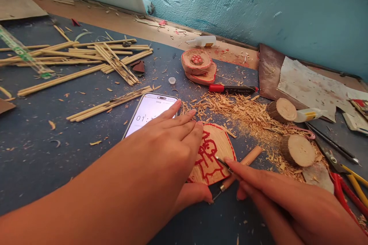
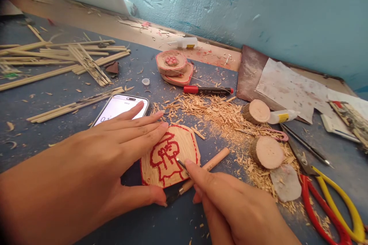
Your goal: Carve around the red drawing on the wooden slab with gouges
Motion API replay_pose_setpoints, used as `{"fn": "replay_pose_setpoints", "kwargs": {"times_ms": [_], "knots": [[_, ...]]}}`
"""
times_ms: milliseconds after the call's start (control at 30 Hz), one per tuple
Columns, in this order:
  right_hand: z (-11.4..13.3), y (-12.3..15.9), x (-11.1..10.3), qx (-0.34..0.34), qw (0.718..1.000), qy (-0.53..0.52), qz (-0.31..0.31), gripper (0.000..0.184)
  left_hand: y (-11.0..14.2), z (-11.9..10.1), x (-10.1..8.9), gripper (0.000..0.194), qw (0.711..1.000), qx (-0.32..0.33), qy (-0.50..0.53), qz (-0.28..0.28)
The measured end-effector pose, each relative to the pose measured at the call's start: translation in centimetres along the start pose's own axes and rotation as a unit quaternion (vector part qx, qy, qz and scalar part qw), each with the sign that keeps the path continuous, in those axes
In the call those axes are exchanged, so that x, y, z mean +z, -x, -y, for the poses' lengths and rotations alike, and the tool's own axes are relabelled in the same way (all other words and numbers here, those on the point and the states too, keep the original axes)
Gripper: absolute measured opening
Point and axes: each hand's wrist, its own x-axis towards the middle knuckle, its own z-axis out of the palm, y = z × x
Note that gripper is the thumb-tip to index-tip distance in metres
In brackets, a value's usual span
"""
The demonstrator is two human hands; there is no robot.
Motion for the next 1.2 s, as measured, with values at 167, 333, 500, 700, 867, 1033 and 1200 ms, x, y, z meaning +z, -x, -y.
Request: {"fn": "replay_pose_setpoints", "kwargs": {"times_ms": [167,333,500,700,867,1033,1200], "knots": [[0.0,-0.8,-0.7,0.006,0.999,-0.021,0.026,0.062,0.1,0.1,0.0,0.075,1.0,-0.006,0.008,0.006],[0.1,-0.4,-0.7,0.042,0.994,-0.087,0.043,0.062,0.4,0.1,0.1,0.077,1.0,-0.016,0.019,0.001],[-0.4,0.2,-0.9,0.036,0.996,-0.075,0.018,0.057,0.6,0.0,0.1,0.076,0.999,-0.03,0.037,0.01],[-0.6,1.0,-0.9,0.011,0.998,-0.051,0.045,0.065,0.4,0.1,0.3,0.071,0.999,-0.038,0.034,0.007],[0.0,0.0,-1.0,0.012,0.999,-0.03,0.017,0.061,0.3,0.1,0.1,0.073,0.999,-0.03,0.024,0.004],[0.3,-0.8,-0.8,-0.015,1.0,-0.006,0.017,0.062,0.3,0.0,0.1,0.082,0.999,-0.03,0.018,0.0],[-0.4,0.8,-0.7,0.009,1.0,-0.008,-0.009,0.069,0.6,0.2,0.2,0.083,0.998,-0.042,0.033,0.013]]}}
